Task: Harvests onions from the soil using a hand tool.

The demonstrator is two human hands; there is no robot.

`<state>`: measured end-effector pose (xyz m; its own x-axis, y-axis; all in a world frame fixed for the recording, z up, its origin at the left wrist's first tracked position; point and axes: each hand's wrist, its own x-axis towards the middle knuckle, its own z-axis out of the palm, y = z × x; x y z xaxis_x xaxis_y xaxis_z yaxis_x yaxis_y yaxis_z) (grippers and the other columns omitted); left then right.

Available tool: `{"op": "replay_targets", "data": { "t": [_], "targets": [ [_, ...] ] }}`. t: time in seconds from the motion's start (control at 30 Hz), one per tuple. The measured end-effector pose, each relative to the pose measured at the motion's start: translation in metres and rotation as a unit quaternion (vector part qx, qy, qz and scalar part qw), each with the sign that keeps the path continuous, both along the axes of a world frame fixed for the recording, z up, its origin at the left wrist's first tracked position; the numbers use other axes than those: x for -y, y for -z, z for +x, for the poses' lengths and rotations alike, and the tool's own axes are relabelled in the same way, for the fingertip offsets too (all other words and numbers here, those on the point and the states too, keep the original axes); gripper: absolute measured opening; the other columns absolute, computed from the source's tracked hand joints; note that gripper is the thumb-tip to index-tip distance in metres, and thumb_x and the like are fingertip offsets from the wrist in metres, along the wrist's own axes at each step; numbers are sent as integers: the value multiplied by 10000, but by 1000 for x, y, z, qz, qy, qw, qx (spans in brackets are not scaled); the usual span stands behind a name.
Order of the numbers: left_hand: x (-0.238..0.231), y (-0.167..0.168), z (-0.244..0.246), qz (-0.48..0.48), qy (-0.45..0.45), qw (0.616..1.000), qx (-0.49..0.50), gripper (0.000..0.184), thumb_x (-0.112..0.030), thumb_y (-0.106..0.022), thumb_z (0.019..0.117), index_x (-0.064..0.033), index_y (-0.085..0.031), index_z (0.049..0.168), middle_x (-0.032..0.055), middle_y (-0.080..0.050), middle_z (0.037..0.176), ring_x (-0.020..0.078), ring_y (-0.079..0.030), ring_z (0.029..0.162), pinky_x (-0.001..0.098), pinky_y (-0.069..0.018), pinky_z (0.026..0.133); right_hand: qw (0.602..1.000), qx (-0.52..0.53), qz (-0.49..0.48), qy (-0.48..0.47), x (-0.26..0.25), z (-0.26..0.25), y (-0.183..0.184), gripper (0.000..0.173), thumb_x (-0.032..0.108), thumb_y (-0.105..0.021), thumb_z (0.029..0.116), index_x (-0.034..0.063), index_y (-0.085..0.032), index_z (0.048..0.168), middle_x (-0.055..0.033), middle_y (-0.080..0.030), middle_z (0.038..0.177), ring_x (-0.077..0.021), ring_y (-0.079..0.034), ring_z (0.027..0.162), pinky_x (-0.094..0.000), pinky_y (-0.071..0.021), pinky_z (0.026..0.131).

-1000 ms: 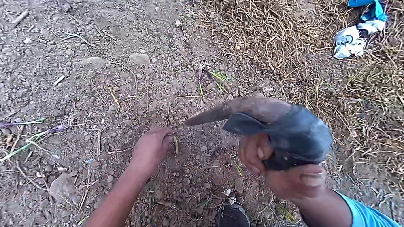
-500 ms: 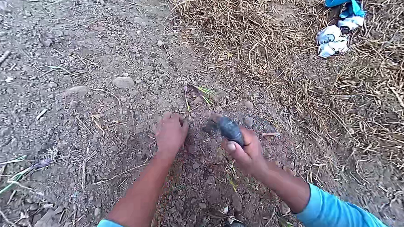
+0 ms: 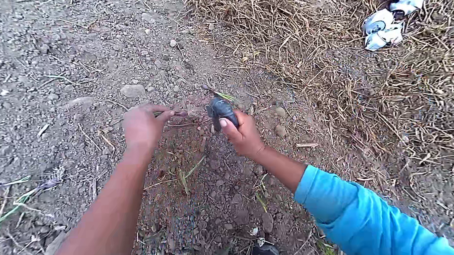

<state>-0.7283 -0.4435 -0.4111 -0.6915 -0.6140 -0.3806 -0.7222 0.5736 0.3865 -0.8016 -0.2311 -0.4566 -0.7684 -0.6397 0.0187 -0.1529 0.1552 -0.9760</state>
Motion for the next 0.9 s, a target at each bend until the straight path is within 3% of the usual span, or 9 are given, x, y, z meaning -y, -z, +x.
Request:
{"op": "replay_targets", "data": {
  "t": [0.13, 0.2, 0.27, 0.33, 0.47, 0.57, 0.7, 0.8, 0.9],
  "targets": [
    [-69, 13, -34, -17, 201, 978, 47, 93, -58, -704, 940, -14, -769, 990, 235, -715, 1101, 465, -606, 1176, 676, -385, 1031, 997, 41, -61, 15, -21, 7, -47, 467, 516, -501, 1016, 68, -594, 923, 55, -497, 590, -18, -468, 467, -205, -424, 433],
    [-99, 45, -38, 4, 270, 956, 112, 203, -11, -659, 952, -24, -743, 1136, 214, -688, 1228, 428, -570, 1263, 637, -339, 1114, 992, 42, -118, 1, -47, 2, -92, 489, 602, -481, 1021, 139, -567, 892, 73, -489, 605, -2, -459, 463, -179, -419, 409],
    [-113, 67, -39, 11, 279, 944, 176, 331, -119, -593, 1022, -26, -619, 1339, 212, -621, 1375, 402, -527, 1352, 620, -312, 1152, 988, 25, -150, -5, -76, -4, -120, 478, 644, -475, 1003, 191, -579, 894, 94, -499, 612, 19, -482, 479, -164, -434, 419],
    [-111, 68, -43, 41, 224, 962, 153, 406, -232, -523, 1062, -7, -548, 1398, 242, -581, 1411, 412, -521, 1363, 631, -339, 1145, 991, -9, -136, 8, -96, -7, -112, 474, 657, -464, 1002, 208, -579, 902, 95, -499, 610, 19, -492, 489, -168, -440, 431],
    [-78, 66, -76, 11, 144, 989, 19, 426, -103, -655, 991, 3, -558, 1392, 312, -523, 1411, 531, -480, 1338, 723, -403, 1031, 995, -5, -56, 77, -106, 1, -31, 523, 646, -479, 1002, 152, -569, 856, 74, -489, 568, -25, -466, 443, -224, -428, 410],
    [-60, 73, -105, -66, 278, 956, 73, 400, -98, -775, 900, -87, -702, 1293, 205, -529, 1477, 472, -422, 1407, 702, -379, 1062, 994, 12, -54, 90, -107, -2, -38, 529, 657, -480, 996, 153, -559, 858, 84, -472, 569, -13, -432, 435, -201, -396, 406],
    [-53, 71, -101, -101, 412, 902, 82, 228, -76, -726, 939, -94, -762, 1163, 161, -652, 1322, 410, -510, 1355, 677, -276, 1173, 994, -7, -74, 84, -115, -1, -35, 553, 690, -476, 981, 160, -562, 854, 81, -486, 569, -10, -448, 438, -201, -409, 407],
    [-52, 47, -85, -26, 304, 952, 14, 278, -56, -587, 1035, 90, -606, 1270, 327, -606, 1283, 516, -561, 1266, 674, -405, 1089, 991, 17, -64, 114, -112, -6, -27, 526, 667, -506, 976, 164, -571, 835, 108, -506, 578, 10, -457, 462, -199, -409, 430],
    [-51, 13, -79, 29, 106, 991, -71, 364, -182, -427, 1116, 118, -486, 1314, 404, -593, 1175, 604, -603, 1094, 766, -442, 903, 987, 27, -65, 144, -116, -15, -75, 458, 615, -505, 998, 187, -564, 846, 112, -515, 579, -2, -475, 455, -203, -430, 417]
  ]
}}
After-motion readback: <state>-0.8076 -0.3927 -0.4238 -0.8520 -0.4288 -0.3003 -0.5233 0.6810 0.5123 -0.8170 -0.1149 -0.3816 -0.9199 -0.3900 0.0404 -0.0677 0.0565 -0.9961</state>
